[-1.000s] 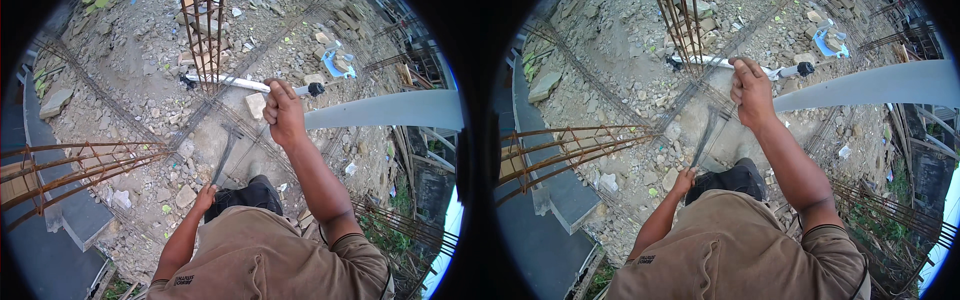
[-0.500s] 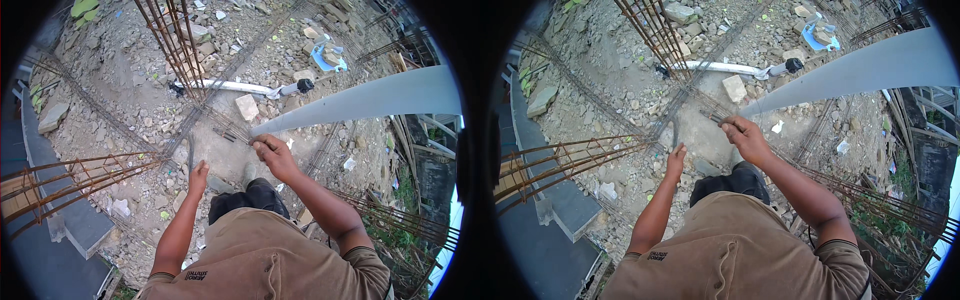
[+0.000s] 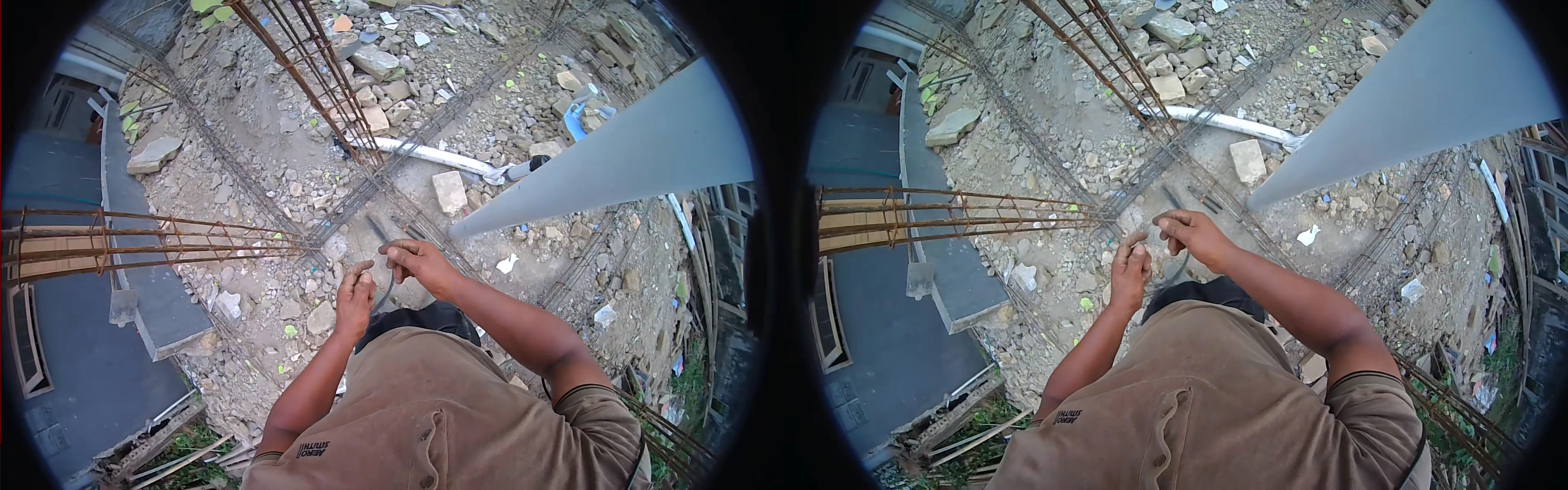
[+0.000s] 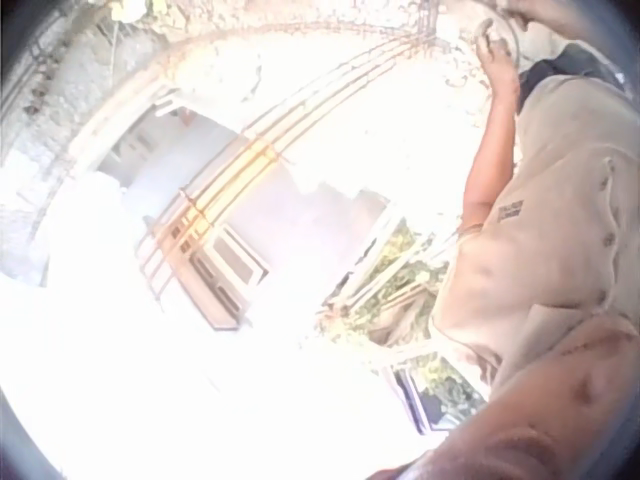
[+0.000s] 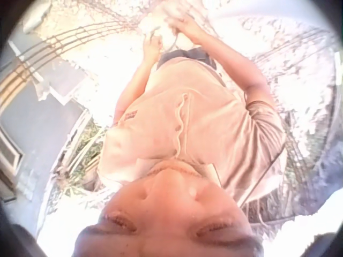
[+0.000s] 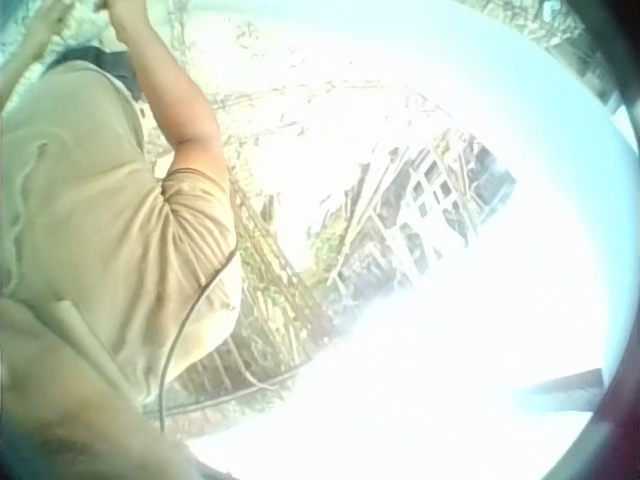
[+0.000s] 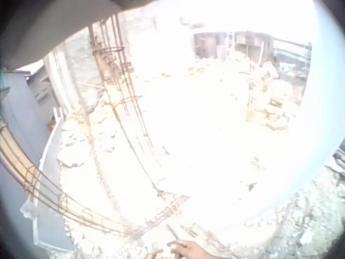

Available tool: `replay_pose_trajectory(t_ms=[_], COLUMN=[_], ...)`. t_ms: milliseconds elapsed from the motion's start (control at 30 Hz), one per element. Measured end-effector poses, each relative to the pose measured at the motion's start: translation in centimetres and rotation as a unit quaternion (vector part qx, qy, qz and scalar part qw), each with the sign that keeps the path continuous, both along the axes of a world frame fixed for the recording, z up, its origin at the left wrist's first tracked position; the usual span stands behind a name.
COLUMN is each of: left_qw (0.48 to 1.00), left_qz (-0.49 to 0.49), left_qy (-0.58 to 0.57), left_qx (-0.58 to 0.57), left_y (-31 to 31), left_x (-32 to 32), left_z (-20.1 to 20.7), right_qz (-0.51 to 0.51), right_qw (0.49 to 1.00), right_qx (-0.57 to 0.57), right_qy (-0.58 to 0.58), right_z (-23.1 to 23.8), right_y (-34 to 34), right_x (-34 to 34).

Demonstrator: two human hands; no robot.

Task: The person is using pliers and wire to tie together steel reinforcement bars for a concrete column.

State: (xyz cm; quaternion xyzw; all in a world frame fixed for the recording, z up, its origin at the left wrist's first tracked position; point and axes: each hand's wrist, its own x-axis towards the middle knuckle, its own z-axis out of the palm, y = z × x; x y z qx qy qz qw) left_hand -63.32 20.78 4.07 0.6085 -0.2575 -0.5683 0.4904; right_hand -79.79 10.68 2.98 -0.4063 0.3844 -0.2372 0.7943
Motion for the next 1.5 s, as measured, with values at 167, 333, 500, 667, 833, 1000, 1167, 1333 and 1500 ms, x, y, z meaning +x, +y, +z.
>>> replay_pose_trajectory(t_ms=[167,333,500,667,833,1000,1167,1333,1500], left_qw=[0.999,0.986,0.962,0.949,0.910,0.908,0.880,0.826,0.848], left_qz=[-0.021,-0.115,-0.216,-0.278,-0.393,-0.394,-0.453,-0.403,-0.457], left_qy=[-0.049,-0.122,-0.161,-0.139,-0.106,-0.070,-0.031,0.189,0.045], left_qx=[0.007,-0.004,0.036,0.055,0.083,0.121,0.135,0.345,0.265], left_y=[1.5,2.0,3.5,3.3,0.1,-2.0,-3.0,-4.5,-3.5], left_x=[-1.6,-0.1,2.0,5.4,6.1,5.0,3.6,4.9,6.6], left_z=[0.7,0.3,-1.7,-2.4,-3.6,-2.7,-2.4,-2.5,-4.0], right_qz=[-0.062,-0.190,-0.135,-0.151,-0.274,-0.313,-0.286,-0.197,-0.130], right_qw=[0.972,0.951,0.980,0.924,0.922,0.937,0.956,0.976,0.933], right_qx=[0.195,0.206,0.134,0.317,0.227,0.142,0.067,0.074,-0.099], right_qy=[-0.114,-0.132,-0.060,-0.152,-0.150,-0.061,0.011,-0.059,0.321], right_z=[0.7,0.0,-2.2,-3.6,-4.9,-4.8,-3.3,-2.4,-3.4], right_y=[1.0,1.9,2.7,5.8,8.8,10.1,10.7,10.7,10.0], right_x=[0.5,1.5,-0.7,1.1,2.7,3.9,2.8,1.5,3.7])
